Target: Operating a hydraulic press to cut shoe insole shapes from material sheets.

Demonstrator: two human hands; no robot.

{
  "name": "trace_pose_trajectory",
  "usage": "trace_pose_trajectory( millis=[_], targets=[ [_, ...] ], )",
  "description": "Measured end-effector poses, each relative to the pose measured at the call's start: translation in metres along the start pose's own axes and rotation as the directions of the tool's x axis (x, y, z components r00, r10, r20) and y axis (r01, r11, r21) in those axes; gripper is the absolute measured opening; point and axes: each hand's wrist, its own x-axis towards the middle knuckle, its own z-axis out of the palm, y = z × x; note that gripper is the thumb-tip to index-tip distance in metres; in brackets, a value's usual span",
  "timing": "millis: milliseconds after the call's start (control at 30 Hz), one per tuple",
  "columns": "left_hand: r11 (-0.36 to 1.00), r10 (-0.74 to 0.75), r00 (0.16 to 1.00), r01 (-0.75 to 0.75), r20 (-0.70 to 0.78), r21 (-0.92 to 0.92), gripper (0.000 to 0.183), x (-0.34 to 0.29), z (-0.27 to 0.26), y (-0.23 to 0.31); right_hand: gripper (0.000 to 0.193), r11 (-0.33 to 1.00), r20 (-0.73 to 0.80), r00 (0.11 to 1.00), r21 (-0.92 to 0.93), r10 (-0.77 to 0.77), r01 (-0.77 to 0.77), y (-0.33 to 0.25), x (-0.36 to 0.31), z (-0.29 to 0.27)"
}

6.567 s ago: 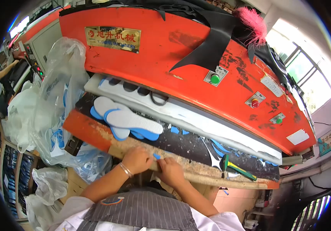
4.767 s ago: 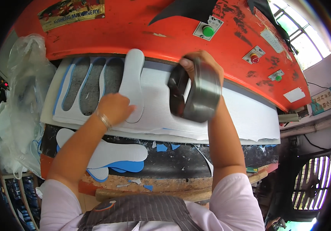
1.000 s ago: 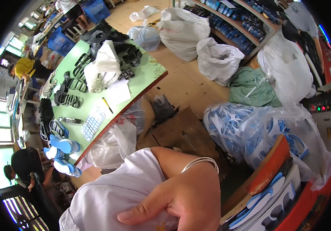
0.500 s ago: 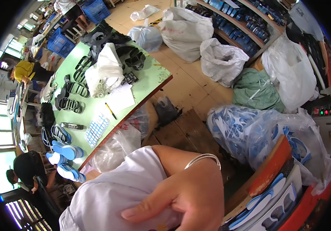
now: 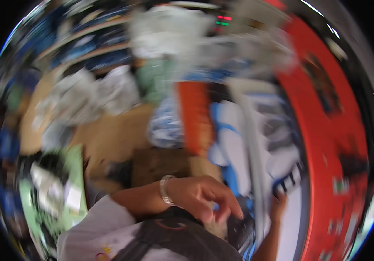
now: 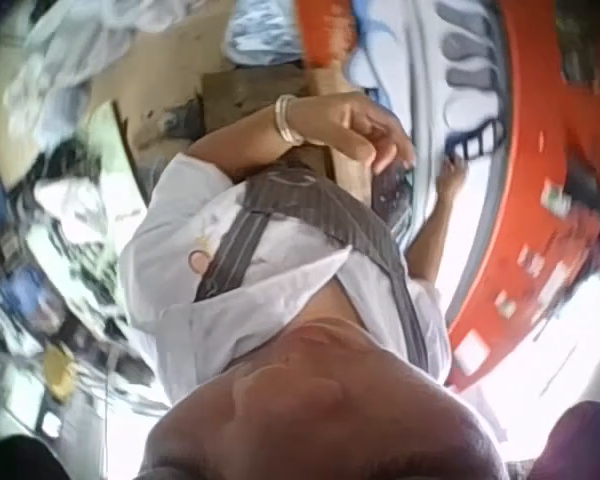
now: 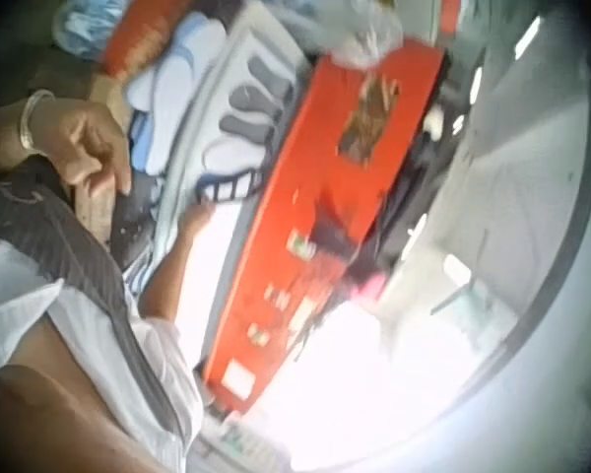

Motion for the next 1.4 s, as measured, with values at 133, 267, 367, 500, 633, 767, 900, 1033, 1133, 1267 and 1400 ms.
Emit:
trace_pose_trajectory(
  millis=[133, 267, 367, 500, 633, 767, 900, 1033, 1133, 1267, 1400],
  targets=[
    [0.856, -0.319, 0.939, 0.345, -0.132, 0.384, 0.038, 0.124, -0.026, -0.061, 0.018, 0.992, 0.063, 0.996, 0.106, 0.061, -0.068, -0.023, 0.020, -0.074],
    [0.718, -0.417, 0.882, 0.468, -0.220, 0.515, 0.029, 0.230, -0.048, -0.129, 0.023, 0.948, 0.503, 0.832, 0.068, 0.235, -0.310, 0.051, -0.021, -0.157],
    [0.679, -0.420, 0.885, 0.454, -0.201, 0.577, 0.034, 0.269, -0.027, -0.190, 0.043, 0.900, 0.097, 0.898, 0.042, 0.428, -0.434, 0.069, -0.077, -0.177],
    [0.572, -0.373, 0.881, 0.465, -0.290, 0.676, 0.058, 0.287, -0.014, -0.260, 0.082, 0.857, 0.059, 0.857, -0.097, 0.513, -0.506, 0.079, -0.078, -0.150],
    [0.666, -0.307, 0.823, 0.545, -0.478, 0.510, 0.088, 0.290, -0.002, -0.280, 0.079, 0.816, 0.164, 0.845, 0.220, 0.510, -0.535, 0.083, -0.065, -0.145],
    [0.939, -0.303, 0.921, 0.332, -0.242, 0.087, 0.062, 0.291, 0.022, -0.267, 0.082, 0.550, 0.202, 0.945, 0.774, 0.256, -0.314, 0.060, -0.070, -0.137],
    [0.847, -0.371, 0.916, 0.402, -0.156, 0.348, 0.045, 0.280, 0.050, -0.244, 0.075, 0.697, 0.376, 0.926, 0.672, -0.030, -0.250, 0.064, -0.065, -0.148],
    [0.889, -0.317, 0.922, 0.370, -0.222, 0.269, 0.050, 0.263, 0.043, -0.246, 0.077, 0.646, 0.606, 0.749, 0.690, -0.267, -0.328, 0.080, -0.044, -0.189],
    [0.926, -0.275, 0.863, 0.357, -0.424, 0.124, 0.051, 0.262, 0.008, -0.243, 0.063, 0.687, 0.535, 0.831, 0.661, -0.150, -0.301, 0.107, -0.035, -0.211],
    [0.915, -0.283, 0.804, 0.390, -0.522, 0.104, 0.054, 0.269, -0.038, -0.204, 0.056, 0.833, 0.557, 0.829, 0.434, 0.051, -0.342, 0.138, -0.042, -0.244],
    [-0.153, 0.367, 0.856, 0.442, -0.364, 0.884, 0.062, 0.275, -0.098, -0.163, 0.041, 0.952, 0.351, 0.893, 0.013, 0.282, -0.306, 0.147, -0.049, -0.239]
  ],
)
